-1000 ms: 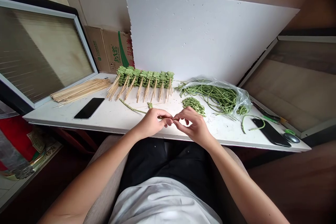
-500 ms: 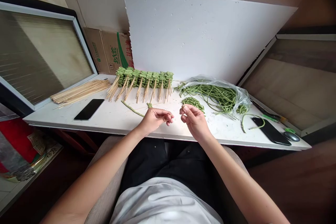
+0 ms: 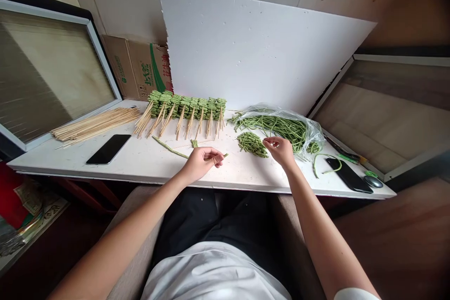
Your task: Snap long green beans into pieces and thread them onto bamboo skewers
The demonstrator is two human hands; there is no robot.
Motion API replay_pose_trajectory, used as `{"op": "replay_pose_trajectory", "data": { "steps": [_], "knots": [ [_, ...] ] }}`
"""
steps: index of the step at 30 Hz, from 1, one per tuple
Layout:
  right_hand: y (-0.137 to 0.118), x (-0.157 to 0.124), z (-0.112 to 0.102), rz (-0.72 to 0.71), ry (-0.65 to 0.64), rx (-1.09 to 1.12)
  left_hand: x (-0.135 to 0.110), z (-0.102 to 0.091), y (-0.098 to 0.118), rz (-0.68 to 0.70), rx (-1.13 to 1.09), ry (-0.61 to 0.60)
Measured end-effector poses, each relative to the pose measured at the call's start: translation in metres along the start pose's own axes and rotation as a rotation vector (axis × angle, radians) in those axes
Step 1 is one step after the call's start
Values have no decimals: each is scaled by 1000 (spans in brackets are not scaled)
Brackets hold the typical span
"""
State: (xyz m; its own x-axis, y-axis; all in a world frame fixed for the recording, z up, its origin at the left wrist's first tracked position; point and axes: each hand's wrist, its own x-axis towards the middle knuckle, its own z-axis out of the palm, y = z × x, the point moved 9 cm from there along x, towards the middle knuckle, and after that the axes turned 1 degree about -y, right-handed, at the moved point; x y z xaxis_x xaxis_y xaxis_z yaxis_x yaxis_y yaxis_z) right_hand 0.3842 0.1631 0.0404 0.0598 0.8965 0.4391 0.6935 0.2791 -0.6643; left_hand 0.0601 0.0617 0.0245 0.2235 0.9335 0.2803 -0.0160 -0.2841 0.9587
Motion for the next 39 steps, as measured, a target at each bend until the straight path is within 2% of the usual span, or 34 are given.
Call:
{"op": "replay_pose_trajectory", "data": {
  "steps": [4, 9, 17, 21, 24, 27, 30, 32, 35, 39],
  "knots": [
    [6, 16, 9, -32, -84, -158, 2, 0, -4, 30, 8, -2],
    [16, 24, 23, 24, -171, -245, 0, 6, -3, 21, 73, -43],
    [16, 19, 15, -21, -109, -285, -1, 9, -4, 20, 123, -69],
    [9, 15, 6, -24, -44, -210, -2, 10, -2, 41, 178, -80],
    [-14, 4, 3, 1, -71, 15, -2, 8, 2, 92, 254, -36],
    [-64, -19, 14, -20, -293, 328, -4, 6, 7, 147, 287, 27],
    [-126, -55, 27, -193, -536, 337, -7, 8, 13, 190, 286, 60],
    [-155, -79, 39, -317, -657, 297, -10, 10, 20, 240, 314, 66],
    [-171, -95, 47, -424, -605, 268, -12, 12, 29, 302, 382, 56],
    [-164, -94, 49, -458, -470, 257, -11, 7, 32, 302, 423, 57]
  ]
}}
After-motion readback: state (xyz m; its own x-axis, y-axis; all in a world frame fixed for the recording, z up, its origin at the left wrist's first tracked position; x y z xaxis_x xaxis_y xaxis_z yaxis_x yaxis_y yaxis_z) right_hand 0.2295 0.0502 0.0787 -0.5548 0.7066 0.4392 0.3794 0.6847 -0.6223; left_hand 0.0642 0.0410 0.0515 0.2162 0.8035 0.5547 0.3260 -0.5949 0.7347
